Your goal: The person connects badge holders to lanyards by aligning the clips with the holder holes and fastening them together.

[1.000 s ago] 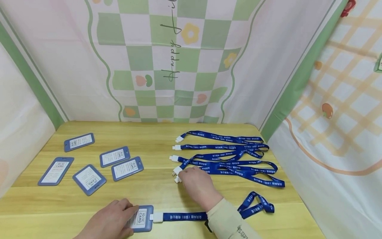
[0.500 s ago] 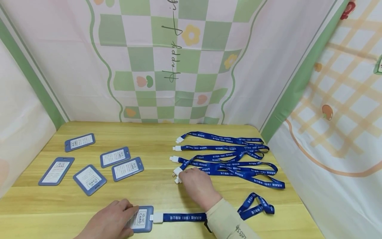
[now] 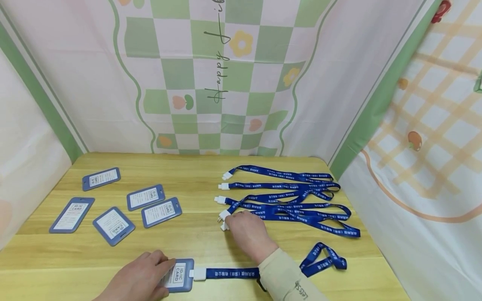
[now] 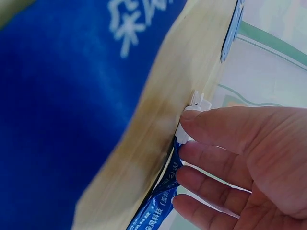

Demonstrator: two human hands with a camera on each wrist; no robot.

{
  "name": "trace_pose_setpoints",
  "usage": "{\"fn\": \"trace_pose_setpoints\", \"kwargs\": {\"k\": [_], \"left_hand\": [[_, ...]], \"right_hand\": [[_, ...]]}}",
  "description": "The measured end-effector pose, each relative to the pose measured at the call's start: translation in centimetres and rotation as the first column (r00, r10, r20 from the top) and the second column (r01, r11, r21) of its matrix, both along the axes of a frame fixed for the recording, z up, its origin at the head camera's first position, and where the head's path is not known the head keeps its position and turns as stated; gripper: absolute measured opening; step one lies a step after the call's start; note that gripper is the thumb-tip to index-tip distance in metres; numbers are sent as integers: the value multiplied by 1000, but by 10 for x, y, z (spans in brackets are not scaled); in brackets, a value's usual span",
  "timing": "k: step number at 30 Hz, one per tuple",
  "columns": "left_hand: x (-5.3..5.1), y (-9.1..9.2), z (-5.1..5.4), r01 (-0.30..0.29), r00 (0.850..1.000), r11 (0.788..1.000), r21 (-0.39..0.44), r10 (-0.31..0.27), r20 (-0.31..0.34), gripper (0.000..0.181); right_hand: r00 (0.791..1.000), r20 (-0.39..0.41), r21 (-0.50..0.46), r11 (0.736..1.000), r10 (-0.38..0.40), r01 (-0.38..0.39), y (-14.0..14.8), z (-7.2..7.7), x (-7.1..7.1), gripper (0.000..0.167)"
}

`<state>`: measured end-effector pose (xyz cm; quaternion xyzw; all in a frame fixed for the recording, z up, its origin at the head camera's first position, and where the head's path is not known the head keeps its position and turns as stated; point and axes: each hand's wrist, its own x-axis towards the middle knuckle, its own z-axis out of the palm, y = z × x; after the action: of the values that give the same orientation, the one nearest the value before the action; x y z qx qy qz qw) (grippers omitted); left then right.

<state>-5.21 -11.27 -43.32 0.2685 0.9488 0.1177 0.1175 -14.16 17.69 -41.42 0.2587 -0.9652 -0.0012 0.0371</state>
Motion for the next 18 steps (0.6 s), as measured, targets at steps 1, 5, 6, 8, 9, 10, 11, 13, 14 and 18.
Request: {"fn": "trace_pose_setpoints", "kwargs": {"k": [1,5,6,8,9,10,11,13,14,18], "left_hand": [[0,0,0,0,1000,1000,1,0,0,53],[0,0,0,1,1000,1000,3,-1,4,53],[0,0,0,0,1000,1000,3,0,5,53],[0,0,0,0,1000,1000,0,0,2,52],[1,0,1,0,1000,1000,0,0,-1,52],[1,0,1,0,1000,1000,-2,0,-5,52],[1,1,1,1,1000,1000,-3,-1,-8,52],[1,1,1,1,1000,1000,-4,-1,-14,52],[2,1,1,3,1000,1000,-6,-3,-18,53],[2,1,1,7,1000,1000,-6,-7,-22,53]], "right_hand": [[1000,-2,0,1000,1,-1,0,-1,0,13],[1000,-4,2,1000,-2,2,0,-2,0,11],[1000,-1,2,1000,-3,3,0,-2,0,11],[1000,17,7,1000,-13,13,0,-2,0,12],[1000,25,9,1000,-16,16,0,-2,0,12],[999,31,11,1000,-19,18,0,-1,0,13],[999,35,12,1000,-20,20,0,-1,1,13],[999,40,15,1000,-22,21,-1,-1,1,12],[999,39,16,1000,-21,20,-1,-1,2,12],[999,35,15,1000,-20,19,-1,-1,2,13]]}}
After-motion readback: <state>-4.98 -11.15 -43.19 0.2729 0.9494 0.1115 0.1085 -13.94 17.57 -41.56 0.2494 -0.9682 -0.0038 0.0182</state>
